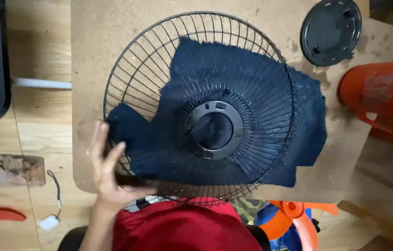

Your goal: Cleaning a fan grill using a toothbrush to scrub between the slats

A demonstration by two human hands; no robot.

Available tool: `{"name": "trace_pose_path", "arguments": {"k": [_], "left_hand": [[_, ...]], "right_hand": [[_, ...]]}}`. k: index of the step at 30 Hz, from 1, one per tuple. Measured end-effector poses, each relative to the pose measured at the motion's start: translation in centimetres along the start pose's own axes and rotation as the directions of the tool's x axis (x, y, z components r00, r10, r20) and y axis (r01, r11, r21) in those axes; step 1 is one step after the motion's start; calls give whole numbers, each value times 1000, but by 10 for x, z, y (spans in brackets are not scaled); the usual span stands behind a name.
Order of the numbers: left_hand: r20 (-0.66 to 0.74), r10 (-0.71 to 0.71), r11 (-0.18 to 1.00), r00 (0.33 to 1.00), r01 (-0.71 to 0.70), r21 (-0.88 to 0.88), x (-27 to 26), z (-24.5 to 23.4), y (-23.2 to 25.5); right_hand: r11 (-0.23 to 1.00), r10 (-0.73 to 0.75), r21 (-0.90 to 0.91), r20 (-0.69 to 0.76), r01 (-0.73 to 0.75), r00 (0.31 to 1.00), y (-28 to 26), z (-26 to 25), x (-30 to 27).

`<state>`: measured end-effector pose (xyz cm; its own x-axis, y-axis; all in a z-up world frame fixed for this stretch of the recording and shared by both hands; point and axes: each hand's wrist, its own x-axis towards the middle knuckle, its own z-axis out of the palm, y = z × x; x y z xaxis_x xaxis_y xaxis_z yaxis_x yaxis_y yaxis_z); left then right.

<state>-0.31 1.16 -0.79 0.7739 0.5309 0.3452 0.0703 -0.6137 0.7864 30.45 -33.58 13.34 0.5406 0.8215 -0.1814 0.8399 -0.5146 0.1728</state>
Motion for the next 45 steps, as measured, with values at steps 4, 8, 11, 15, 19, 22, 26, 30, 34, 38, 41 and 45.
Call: {"name": "trace_pose_path", "arguments": {"k": [4, 8, 11, 15, 19, 22, 26, 30, 34, 38, 41, 45], "left_hand": [[186, 37, 994, 982, -56, 96, 1, 1, 0], [168, 13, 985, 986, -42, 169, 2, 3, 7], [161, -6, 989, 987, -18, 148, 2, 0, 12], [101, 29, 992, 994, -41, 123, 6, -2, 18], [102, 81, 987, 991, -93, 128, 9, -7, 18], [116, 75, 989, 990, -89, 116, 3, -12, 22], [60, 108, 987, 992, -114, 116, 7, -13, 23], [49, 106, 989, 993, -110, 96, 5, -11, 19], [71, 79, 989, 994, -87, 124, -2, -14, 15], [-32, 122, 992, 992, -121, 17, 0, -10, 13], [-13, 118, 993, 993, -118, -2, -1, -11, 13], [-27, 97, 995, 995, -97, 4, -2, -11, 12]], "right_hand": [[976, 160, 135, 85, -170, 984, -102, 13, 12], [966, 92, 259, -316, -8, 944, -152, 20, 33], [951, 129, 309, -389, -3, 912, -177, 18, 12], [959, 207, 257, -346, -119, 915, -179, 32, -11], [952, 224, 279, -371, -122, 901, -190, 44, -17], [959, 258, 216, -408, -182, 876, -192, 56, -31], [959, 193, 270, -391, -89, 900, -214, 46, -29], [905, 426, 193, -366, -380, 828, -201, 41, -16], [954, 277, 224, -393, -201, 877, -199, 51, -24], [967, 254, 105, -402, -231, 880, -226, 52, -28], [969, 207, -30, -440, -244, 874, -196, 54, -21], [966, 216, -36, -436, -257, 874, -211, 44, -13]]}}
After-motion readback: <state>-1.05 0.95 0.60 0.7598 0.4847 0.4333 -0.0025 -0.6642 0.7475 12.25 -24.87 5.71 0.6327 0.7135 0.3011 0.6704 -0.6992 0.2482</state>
